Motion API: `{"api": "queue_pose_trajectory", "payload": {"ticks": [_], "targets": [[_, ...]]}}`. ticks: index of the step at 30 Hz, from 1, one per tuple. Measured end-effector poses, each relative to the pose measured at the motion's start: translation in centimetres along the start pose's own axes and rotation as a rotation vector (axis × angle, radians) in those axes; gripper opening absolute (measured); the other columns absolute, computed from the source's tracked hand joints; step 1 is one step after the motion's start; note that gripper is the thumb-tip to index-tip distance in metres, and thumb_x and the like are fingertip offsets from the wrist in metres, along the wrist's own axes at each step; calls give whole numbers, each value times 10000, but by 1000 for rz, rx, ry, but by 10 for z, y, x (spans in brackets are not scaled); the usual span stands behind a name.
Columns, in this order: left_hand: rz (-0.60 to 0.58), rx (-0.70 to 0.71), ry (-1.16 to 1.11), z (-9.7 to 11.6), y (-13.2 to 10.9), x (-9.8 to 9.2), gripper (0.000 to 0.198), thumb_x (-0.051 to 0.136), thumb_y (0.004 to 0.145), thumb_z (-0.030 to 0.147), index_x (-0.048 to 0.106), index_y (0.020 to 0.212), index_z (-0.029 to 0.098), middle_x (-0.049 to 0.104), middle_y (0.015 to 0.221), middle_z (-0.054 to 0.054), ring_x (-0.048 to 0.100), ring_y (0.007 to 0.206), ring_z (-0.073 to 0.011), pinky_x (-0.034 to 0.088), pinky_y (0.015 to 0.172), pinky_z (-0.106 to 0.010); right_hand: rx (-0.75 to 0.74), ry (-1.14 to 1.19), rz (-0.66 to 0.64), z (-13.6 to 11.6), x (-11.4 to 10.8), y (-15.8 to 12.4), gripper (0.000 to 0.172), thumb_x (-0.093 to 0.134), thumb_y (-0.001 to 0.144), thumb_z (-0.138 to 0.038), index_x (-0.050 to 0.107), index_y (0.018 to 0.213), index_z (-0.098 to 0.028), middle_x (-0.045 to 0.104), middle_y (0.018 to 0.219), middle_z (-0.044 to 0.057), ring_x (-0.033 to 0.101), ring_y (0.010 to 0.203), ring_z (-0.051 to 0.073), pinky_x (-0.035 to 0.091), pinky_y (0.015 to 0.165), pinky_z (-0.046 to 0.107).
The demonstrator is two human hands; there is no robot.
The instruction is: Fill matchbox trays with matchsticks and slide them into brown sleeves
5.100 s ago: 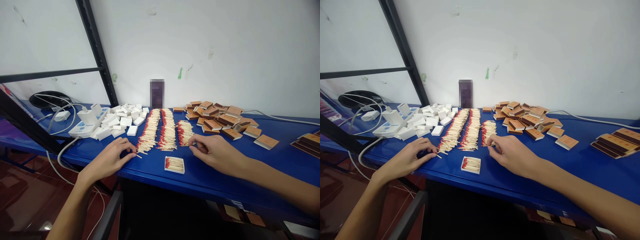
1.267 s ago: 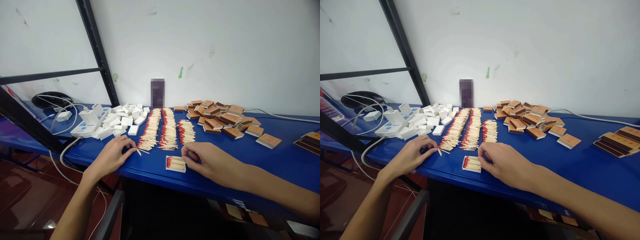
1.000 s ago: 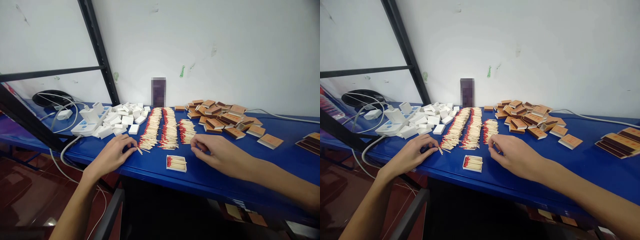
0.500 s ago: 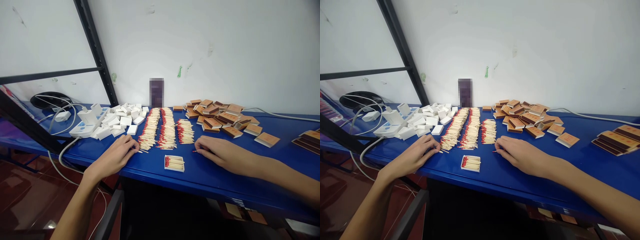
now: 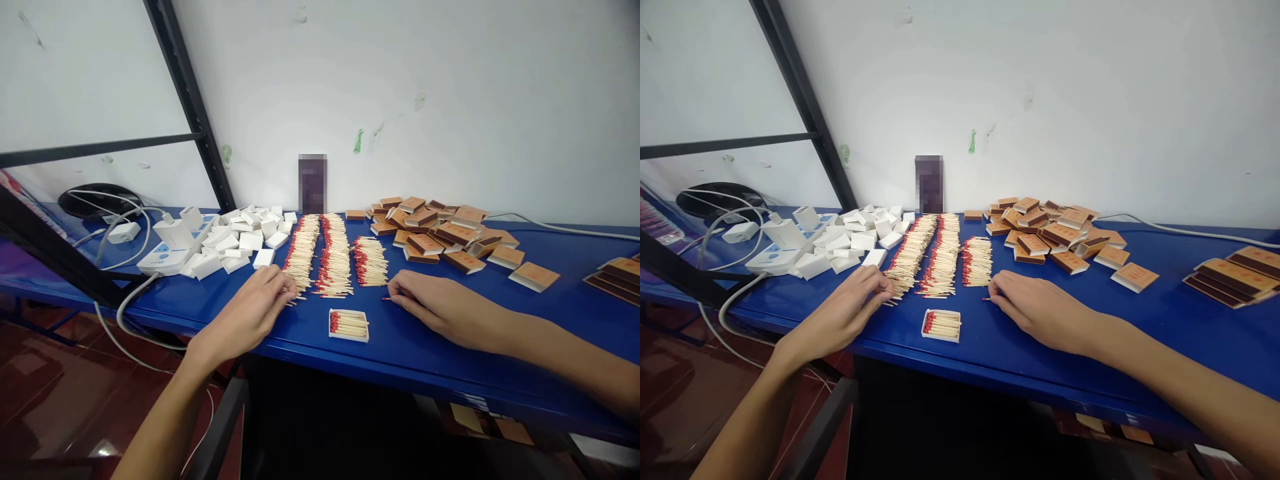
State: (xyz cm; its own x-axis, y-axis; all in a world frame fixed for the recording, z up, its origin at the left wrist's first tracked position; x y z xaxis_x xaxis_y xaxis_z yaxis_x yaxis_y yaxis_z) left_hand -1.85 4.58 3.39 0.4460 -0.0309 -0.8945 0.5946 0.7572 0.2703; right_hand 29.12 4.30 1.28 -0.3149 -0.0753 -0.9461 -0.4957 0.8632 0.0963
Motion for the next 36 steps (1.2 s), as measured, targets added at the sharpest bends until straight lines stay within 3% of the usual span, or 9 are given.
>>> {"api": "queue_pose_trajectory", "payload": {"ticks": [5,8,12,16,19,24,30,36], "targets": [[-21,110,45,41,13,27,208,394,1029,284,572,967,196,574,991,-58,526,964,-214,432,880,-370,0,-5,27,-2,2,1,256,348,1008,-395,503,886,-233,610,831,36,558,697,191,417,641,322],[13,101,13,49,12,36,213,402,1025,286,595,1057,203,590,1021,-68,549,990,-218,450,901,-378,-3,29,70,-12,-1,3,243,377,1000,-391,509,880,-226,596,786,28,529,657,176,400,609,305],[79,56,17,29,2,22,265,395,1027,285,568,1217,221,627,1105,-68,576,1058,-217,449,939,-371,-59,73,60,-39,-4,7,201,405,983,-348,511,867,-223,587,758,16,505,634,161,382,590,289],[80,-50,120,-8,-13,-2,264,410,1017,330,646,1023,214,664,991,-47,601,963,-214,453,868,-359,-131,83,26,-65,-3,15,157,420,965,-281,496,842,-221,599,788,21,509,651,156,364,586,283],[58,-127,155,-30,-20,-11,298,435,999,413,662,1007,221,660,980,-46,593,906,-214,452,793,-341,-141,69,-24,-72,-2,21,162,422,967,-289,493,836,-223,609,788,18,515,658,160,357,584,285],[-31,-137,109,-36,-20,-10,319,445,990,463,667,1008,235,631,956,-35,583,861,-196,437,747,-308,-54,-17,40,-49,-7,22,198,370,983,-301,509,867,-222,622,821,34,557,711,184,389,628,300],[-54,-108,66,-27,-18,-7,257,447,994,372,638,918,217,601,854,-16,549,782,-180,416,722,-308,-11,-126,85,-6,-2,16,190,431,959,-327,587,973,-219,632,868,55,593,753,210,426,654,317],[-50,-50,27,-10,-16,-7,238,392,1016,328,569,914,207,610,949,-39,551,884,-196,431,805,-334,-32,-133,113,0,3,15,227,412,979,-346,600,982,-218,618,827,47,589,727,201,435,650,308]]}}
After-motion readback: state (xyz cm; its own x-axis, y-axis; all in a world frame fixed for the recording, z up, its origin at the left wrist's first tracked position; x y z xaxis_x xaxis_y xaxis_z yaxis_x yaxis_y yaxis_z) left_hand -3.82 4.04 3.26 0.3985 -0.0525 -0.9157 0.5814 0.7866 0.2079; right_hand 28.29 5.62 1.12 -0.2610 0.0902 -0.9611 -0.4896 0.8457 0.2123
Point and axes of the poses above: each hand's wrist, its own y-axis towards the middle knuckle, its own x-axis out of the palm, z = x × y, the point moved 2 cm from there along y, towards the middle knuckle
